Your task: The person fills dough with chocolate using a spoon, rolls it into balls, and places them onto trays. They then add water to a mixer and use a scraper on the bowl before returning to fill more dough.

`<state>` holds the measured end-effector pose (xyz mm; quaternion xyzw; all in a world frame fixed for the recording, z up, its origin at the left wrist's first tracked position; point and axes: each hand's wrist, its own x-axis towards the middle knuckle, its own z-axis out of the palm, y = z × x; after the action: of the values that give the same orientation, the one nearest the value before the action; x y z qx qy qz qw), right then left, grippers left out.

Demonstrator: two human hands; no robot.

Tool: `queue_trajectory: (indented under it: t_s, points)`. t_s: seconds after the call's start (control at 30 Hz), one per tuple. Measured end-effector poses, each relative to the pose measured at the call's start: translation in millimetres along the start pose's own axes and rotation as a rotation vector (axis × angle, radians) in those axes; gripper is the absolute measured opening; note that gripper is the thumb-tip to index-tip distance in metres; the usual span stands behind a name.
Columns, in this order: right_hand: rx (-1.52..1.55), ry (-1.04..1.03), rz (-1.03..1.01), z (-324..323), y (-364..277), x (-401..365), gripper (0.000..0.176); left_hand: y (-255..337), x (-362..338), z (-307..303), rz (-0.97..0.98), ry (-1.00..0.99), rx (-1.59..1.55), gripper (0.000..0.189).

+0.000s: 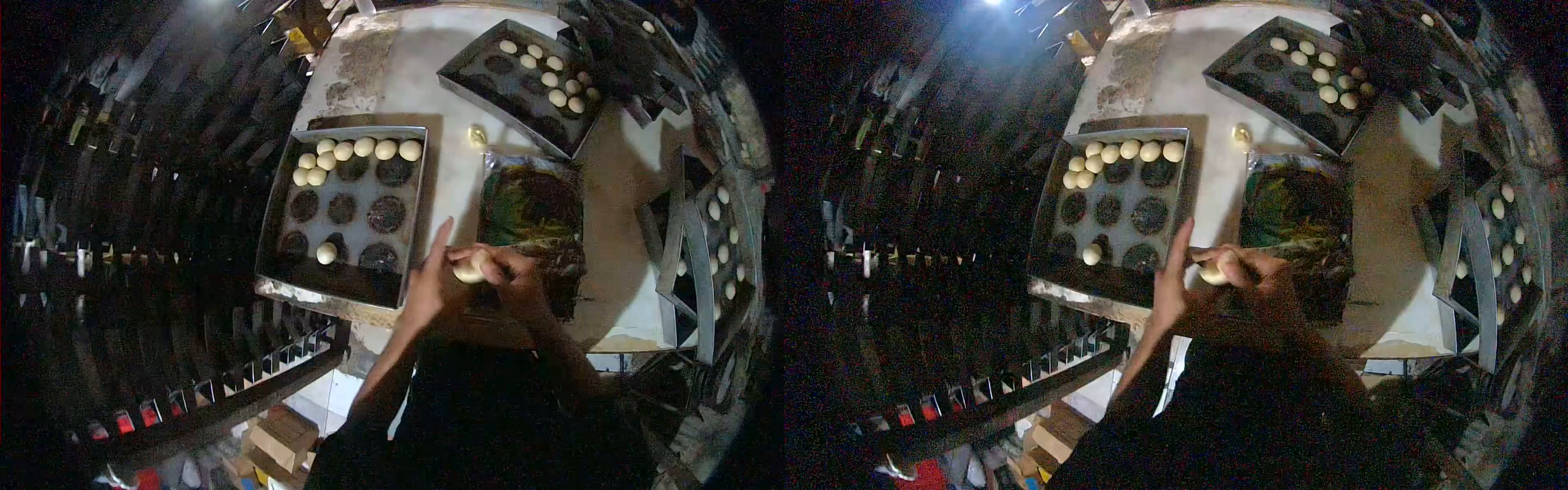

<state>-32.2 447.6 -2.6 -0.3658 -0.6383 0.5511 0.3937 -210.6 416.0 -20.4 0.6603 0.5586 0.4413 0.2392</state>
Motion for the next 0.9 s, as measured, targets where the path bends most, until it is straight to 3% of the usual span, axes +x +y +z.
queue_trajectory:
  t_s: [0.07, 0.1, 0.13, 0.17, 0.23, 0.27, 0.37, 0.4, 0.43, 0.5, 0.53, 0.57, 0.6, 0.63, 0.7, 0.73, 0.77, 0.8, 0.83, 0.87, 0.9]
  points:
    - [0.05, 0.024, -0.109, -23, 13, -4, 0.035, 33, -7, 18, -0.117, -0.101, -0.122, 0.103]
    - [0.032, 0.059, -0.185, -30, 27, -9, 0.036, 46, -8, 25, 0.011, -0.004, -0.224, 0.103]
    - [0.279, 0.001, -0.385, -25, 38, -4, 0.045, 47, -17, 30, -0.082, -0.003, -0.377, 0.103]
    - [-0.153, -0.126, -0.572, -44, 38, -8, 0.056, 56, -24, 37, -0.149, 0.053, -0.536, 0.086]
    - [-0.149, -0.158, -0.478, -36, -10, -30, 0.062, 70, -39, 47, -0.318, 0.236, -0.443, 0.064]
    - [-0.149, -0.136, -0.528, -39, -16, -37, 0.056, 80, -43, 55, -0.312, 0.368, -0.544, 0.045]
    - [-0.151, -0.041, -0.453, -40, -21, -56, 0.045, 100, -71, 61, -0.135, 0.317, -0.111, 0.039]
    - [-0.096, -0.073, -0.456, -38, -18, -66, 0.033, 114, -83, 76, -0.09, 0.41, -0.07, 0.033]
    - [-0.052, 0.024, -0.442, -32, -19, -79, 0.029, 121, -95, 80, -0.029, 0.385, 0.03, 0.041]
    - [0.041, 0.208, -0.412, -9, -22, -104, 0.021, 143, -102, 93, -0.042, 0.537, -0.46, 0.05]
    - [0.097, 0.251, -0.449, 7, -26, -108, 0.013, 143, -114, 86, -0.044, 0.43, -0.457, 0.052]
    - [-0.07, 0.164, -0.507, 5, -32, -121, 0.011, 141, -130, 79, -0.05, 0.323, -0.454, 0.054]
    - [0.059, 0.14, -0.422, 19, -4, -130, 0.012, 141, -143, 76, -0.075, 0.306, -0.414, 0.05]
    - [0.182, 0.115, -0.333, 33, 23, -138, 0.014, 155, -161, 68, -0.274, 0.343, -0.33, 0.042]
    - [-0.06, -0.028, -0.393, 46, 6, -147, 0.018, 157, -194, 61, -0.358, 0.421, -0.225, 0.037]
    - [-0.255, -0.083, -0.502, 49, 12, -153, 0.02, 154, -211, 63, -0.384, 0.52, -0.301, 0.03]
    - [-0.452, -0.139, -0.605, 51, 18, -163, 0.024, 151, -230, 60, -0.487, 0.519, -0.579, 0.03]
    - [-0.291, -0.093, -0.599, 57, 14, -175, 0.028, 148, -245, 64, -0.534, 0.586, -0.81, 0.03]
    - [-0.164, -0.112, -0.408, 55, 11, -191, 0.033, 146, -258, 71, -0.58, 0.65, -1.046, 0.03]
    - [-0.259, -0.098, -0.398, 51, 16, -207, 0.037, 147, -272, 84, -0.546, 0.596, -1.018, 0.032]
    - [-0.351, -0.086, -0.393, 48, 23, -222, 0.041, 135, -292, 104, -0.727, 0.445, -1.031, 0.031]
